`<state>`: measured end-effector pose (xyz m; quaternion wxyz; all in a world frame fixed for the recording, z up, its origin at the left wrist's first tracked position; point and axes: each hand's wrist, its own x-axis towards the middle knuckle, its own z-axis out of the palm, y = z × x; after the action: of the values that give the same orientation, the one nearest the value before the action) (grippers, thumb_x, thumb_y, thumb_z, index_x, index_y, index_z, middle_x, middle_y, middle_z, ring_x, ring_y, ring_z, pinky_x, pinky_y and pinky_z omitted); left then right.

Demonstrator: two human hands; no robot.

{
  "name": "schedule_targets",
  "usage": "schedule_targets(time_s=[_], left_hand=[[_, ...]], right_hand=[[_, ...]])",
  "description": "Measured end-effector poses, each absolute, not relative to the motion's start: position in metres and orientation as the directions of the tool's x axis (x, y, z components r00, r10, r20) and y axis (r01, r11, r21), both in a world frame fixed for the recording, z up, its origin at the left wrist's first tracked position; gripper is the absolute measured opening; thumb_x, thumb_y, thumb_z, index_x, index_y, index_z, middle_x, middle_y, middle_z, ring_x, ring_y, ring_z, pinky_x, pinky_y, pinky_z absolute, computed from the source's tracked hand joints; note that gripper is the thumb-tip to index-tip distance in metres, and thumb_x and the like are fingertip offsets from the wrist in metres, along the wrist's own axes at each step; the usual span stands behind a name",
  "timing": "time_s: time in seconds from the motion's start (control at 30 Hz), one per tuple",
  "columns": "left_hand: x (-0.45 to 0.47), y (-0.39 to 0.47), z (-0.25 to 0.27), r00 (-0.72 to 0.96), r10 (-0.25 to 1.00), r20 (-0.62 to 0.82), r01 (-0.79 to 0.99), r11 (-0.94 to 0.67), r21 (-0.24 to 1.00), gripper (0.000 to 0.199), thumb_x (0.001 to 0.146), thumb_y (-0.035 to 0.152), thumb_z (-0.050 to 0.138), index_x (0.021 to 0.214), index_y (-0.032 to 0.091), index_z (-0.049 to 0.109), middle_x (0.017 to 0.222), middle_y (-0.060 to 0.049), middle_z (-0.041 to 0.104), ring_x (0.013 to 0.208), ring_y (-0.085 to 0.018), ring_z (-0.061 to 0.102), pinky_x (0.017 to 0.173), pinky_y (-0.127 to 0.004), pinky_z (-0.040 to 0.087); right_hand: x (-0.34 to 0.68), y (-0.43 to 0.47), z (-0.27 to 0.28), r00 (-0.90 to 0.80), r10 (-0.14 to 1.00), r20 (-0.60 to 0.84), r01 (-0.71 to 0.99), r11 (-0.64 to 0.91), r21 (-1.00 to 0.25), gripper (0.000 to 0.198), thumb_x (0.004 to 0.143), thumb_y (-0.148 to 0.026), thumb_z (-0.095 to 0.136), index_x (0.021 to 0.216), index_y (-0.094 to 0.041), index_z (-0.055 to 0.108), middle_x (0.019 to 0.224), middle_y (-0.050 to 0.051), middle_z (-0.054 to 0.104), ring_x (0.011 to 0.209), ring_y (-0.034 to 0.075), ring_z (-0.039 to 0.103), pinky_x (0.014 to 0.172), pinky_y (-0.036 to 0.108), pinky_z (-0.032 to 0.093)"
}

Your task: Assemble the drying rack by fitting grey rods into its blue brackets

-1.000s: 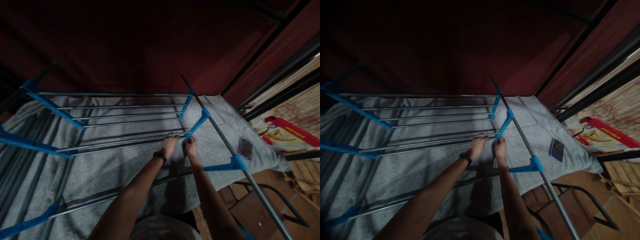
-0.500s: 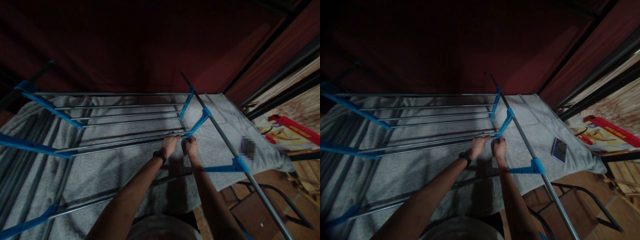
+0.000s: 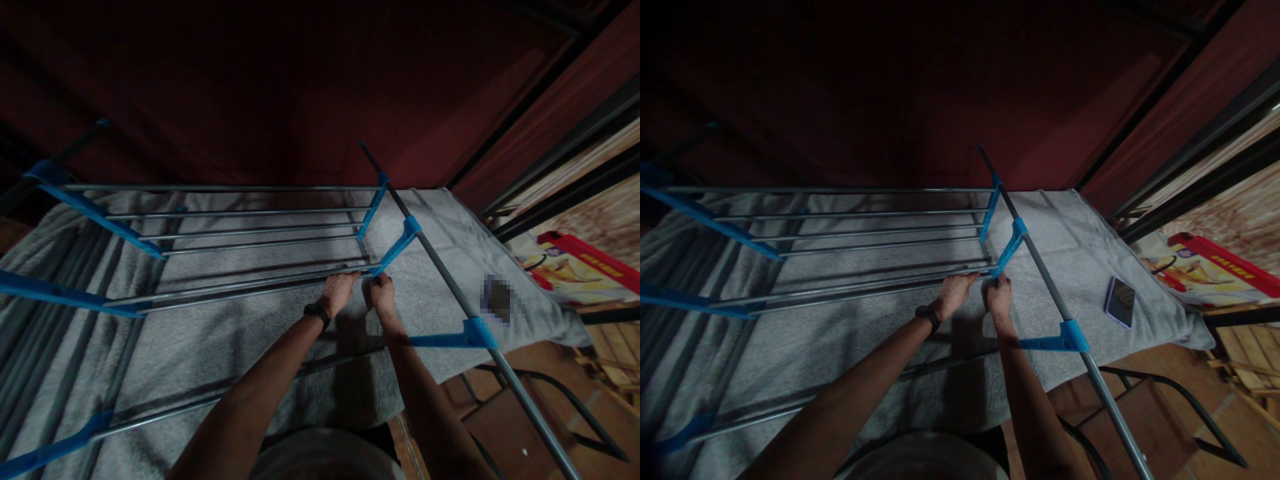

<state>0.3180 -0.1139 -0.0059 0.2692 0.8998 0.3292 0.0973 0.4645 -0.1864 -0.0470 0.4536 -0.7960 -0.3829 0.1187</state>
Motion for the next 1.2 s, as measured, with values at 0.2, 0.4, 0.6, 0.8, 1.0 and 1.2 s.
schedule_targets(time_s=[0.2,0.4,0.6,0.8,1.0,1.2], left_hand=[[0.319,-0.114,-0.006,0.764,0.645,-0.015,0.556,-0.646,0.523,0.053,0.098,0.002,0.041,0.14,0.023,0.065,0.133,-0.009,0.074,0.123,-0.023,0.069,0.106,-0.036,0.053],[0.319,-0.113,-0.007,0.751,0.659,-0.041,0.579,-0.627,0.521,0.05,0.099,0.005,0.043,0.139,0.024,0.066,0.123,-0.009,0.077,0.115,-0.022,0.073,0.104,-0.035,0.054],[0.32,-0.115,-0.002,0.724,0.687,-0.064,0.608,-0.593,0.528,0.04,0.105,0.016,0.044,0.135,0.022,0.069,0.118,-0.01,0.079,0.11,-0.022,0.074,0.102,-0.034,0.055],[0.318,-0.115,-0.002,0.723,0.686,-0.075,0.612,-0.587,0.53,0.039,0.104,0.015,0.046,0.136,0.02,0.067,0.12,-0.013,0.078,0.109,-0.023,0.075,0.101,-0.035,0.055],[0.316,-0.117,-0.006,0.764,0.645,-0.002,0.558,-0.66,0.503,0.041,0.103,0.013,0.043,0.138,0.017,0.063,0.129,-0.012,0.074,0.119,-0.021,0.069,0.108,-0.034,0.051],[0.301,-0.133,-0.005,0.778,0.627,0.048,0.56,-0.726,0.398,0.048,0.103,0.013,0.039,0.149,0.011,0.053,0.149,-0.016,0.061,0.138,-0.026,0.056,0.121,-0.042,0.04]], right_hand=[[0.466,-0.184,-0.052,0.702,0.693,0.166,0.495,-0.307,-0.813,0.034,0.076,-0.023,0.049,0.1,-0.017,0.072,0.086,0.009,0.071,0.088,0.024,0.061,0.091,0.038,0.051],[0.464,-0.184,-0.062,0.729,0.657,0.193,0.522,-0.351,-0.778,0.039,0.073,-0.022,0.047,0.104,-0.016,0.069,0.093,0.01,0.067,0.09,0.025,0.057,0.095,0.041,0.049],[0.461,-0.182,-0.063,0.766,0.629,0.137,0.471,-0.402,-0.785,0.034,0.075,-0.028,0.051,0.105,-0.018,0.065,0.098,0.01,0.064,0.092,0.026,0.058,0.098,0.043,0.048],[0.453,-0.183,-0.057,0.763,0.636,0.115,0.478,-0.436,-0.763,0.035,0.08,-0.034,0.054,0.11,-0.017,0.058,0.111,0.015,0.062,0.104,0.029,0.059,0.101,0.047,0.046],[0.448,-0.184,-0.053,0.782,0.612,0.117,0.471,-0.458,-0.754,0.03,0.081,-0.036,0.058,0.106,-0.02,0.056,0.109,0.014,0.062,0.107,0.031,0.059,0.1,0.046,0.047],[0.451,-0.186,-0.054,0.772,0.626,0.112,0.502,-0.492,-0.711,0.037,0.08,-0.039,0.058,0.11,-0.018,0.057,0.113,0.017,0.062,0.108,0.033,0.06,0.1,0.047,0.047]])
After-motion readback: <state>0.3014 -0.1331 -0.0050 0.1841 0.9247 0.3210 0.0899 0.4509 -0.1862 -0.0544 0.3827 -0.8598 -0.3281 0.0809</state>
